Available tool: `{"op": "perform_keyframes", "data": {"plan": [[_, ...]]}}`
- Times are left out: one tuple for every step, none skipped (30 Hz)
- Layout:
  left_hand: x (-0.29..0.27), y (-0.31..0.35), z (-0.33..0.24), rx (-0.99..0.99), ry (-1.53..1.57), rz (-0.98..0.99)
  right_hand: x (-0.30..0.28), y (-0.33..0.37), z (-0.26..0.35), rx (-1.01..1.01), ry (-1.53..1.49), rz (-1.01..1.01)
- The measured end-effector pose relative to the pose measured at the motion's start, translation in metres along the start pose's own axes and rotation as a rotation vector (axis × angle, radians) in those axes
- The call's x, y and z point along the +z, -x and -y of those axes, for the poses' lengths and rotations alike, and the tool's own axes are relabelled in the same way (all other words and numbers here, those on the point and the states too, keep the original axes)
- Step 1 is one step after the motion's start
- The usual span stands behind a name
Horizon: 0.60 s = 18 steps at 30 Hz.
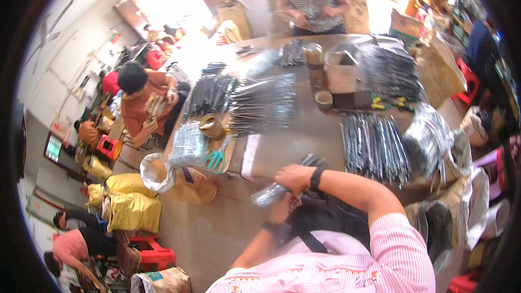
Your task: The person uses pliers to cut thin metal rods one at a time, placing the cut pieces into a pile on the table. They then gather the cut rods into a bundle and align them by hand.
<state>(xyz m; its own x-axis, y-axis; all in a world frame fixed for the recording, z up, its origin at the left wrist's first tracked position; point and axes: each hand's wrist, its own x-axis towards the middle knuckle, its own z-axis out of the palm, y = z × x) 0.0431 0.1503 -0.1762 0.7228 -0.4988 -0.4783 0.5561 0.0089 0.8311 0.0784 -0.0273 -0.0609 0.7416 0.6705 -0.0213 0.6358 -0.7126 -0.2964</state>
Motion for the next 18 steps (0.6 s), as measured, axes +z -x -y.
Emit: {"op": "perform_keyframes", "data": {"plan": [[0.003,0.004,-0.001,0.112,-0.26,-0.041,-0.001,0.002,0.002,-0.012,-0.01,-0.035],[0.005,0.009,-0.002,0.224,-0.447,-0.063,-0.003,0.003,0.004,-0.014,-0.019,-0.051],[0.008,0.014,-0.003,0.273,-0.55,-0.092,-0.005,0.006,0.005,-0.014,-0.025,-0.058],[0.01,0.016,-0.006,0.241,-0.44,-0.09,-0.006,0.009,0.006,-0.02,-0.039,-0.07],[0.011,0.017,-0.007,0.246,-0.39,-0.085,-0.008,0.011,0.007,-0.011,-0.027,-0.084],[0.012,0.014,-0.01,0.276,-0.42,-0.095,-0.009,0.013,0.007,-0.032,-0.028,-0.132],[0.013,0.012,-0.013,0.229,-0.333,-0.107,-0.01,0.013,0.007,-0.028,-0.019,-0.159],[0.014,0.01,-0.015,0.187,-0.168,-0.116,-0.011,0.016,0.006,-0.024,-0.035,-0.162],[0.015,0.008,-0.017,0.184,-0.028,-0.057,-0.012,0.017,0.005,-0.003,-0.044,-0.175],[0.018,0.007,-0.02,0.159,0.056,-0.079,-0.013,0.018,0.003,0.01,-0.07,-0.188],[0.021,0.007,-0.023,0.196,0.045,-0.082,-0.014,0.021,0.001,0.002,-0.095,-0.229],[0.025,0.009,-0.028,0.222,0.041,-0.048,-0.015,0.023,-0.001,0.002,-0.116,-0.269],[0.031,0.009,-0.034,0.255,0.034,-0.059,-0.017,0.025,-0.002,-0.002,-0.136,-0.309],[0.038,0.009,-0.043,0.29,0.027,-0.071,-0.019,0.027,-0.003,0.014,-0.15,-0.321],[0.046,0.007,-0.053,0.374,0.037,-0.067,-0.021,0.029,-0.002,0.073,-0.146,-0.34],[0.055,0.007,-0.063,0.416,0.025,-0.072,-0.024,0.032,-0.002,0.095,-0.171,-0.405],[0.063,0.008,-0.074,0.457,0.013,-0.077,-0.029,0.035,-0.002,0.132,-0.196,-0.447],[0.071,0.008,-0.084,0.51,0.016,-0.079,-0.034,0.037,-0.002,0.19,-0.214,-0.454]]}}
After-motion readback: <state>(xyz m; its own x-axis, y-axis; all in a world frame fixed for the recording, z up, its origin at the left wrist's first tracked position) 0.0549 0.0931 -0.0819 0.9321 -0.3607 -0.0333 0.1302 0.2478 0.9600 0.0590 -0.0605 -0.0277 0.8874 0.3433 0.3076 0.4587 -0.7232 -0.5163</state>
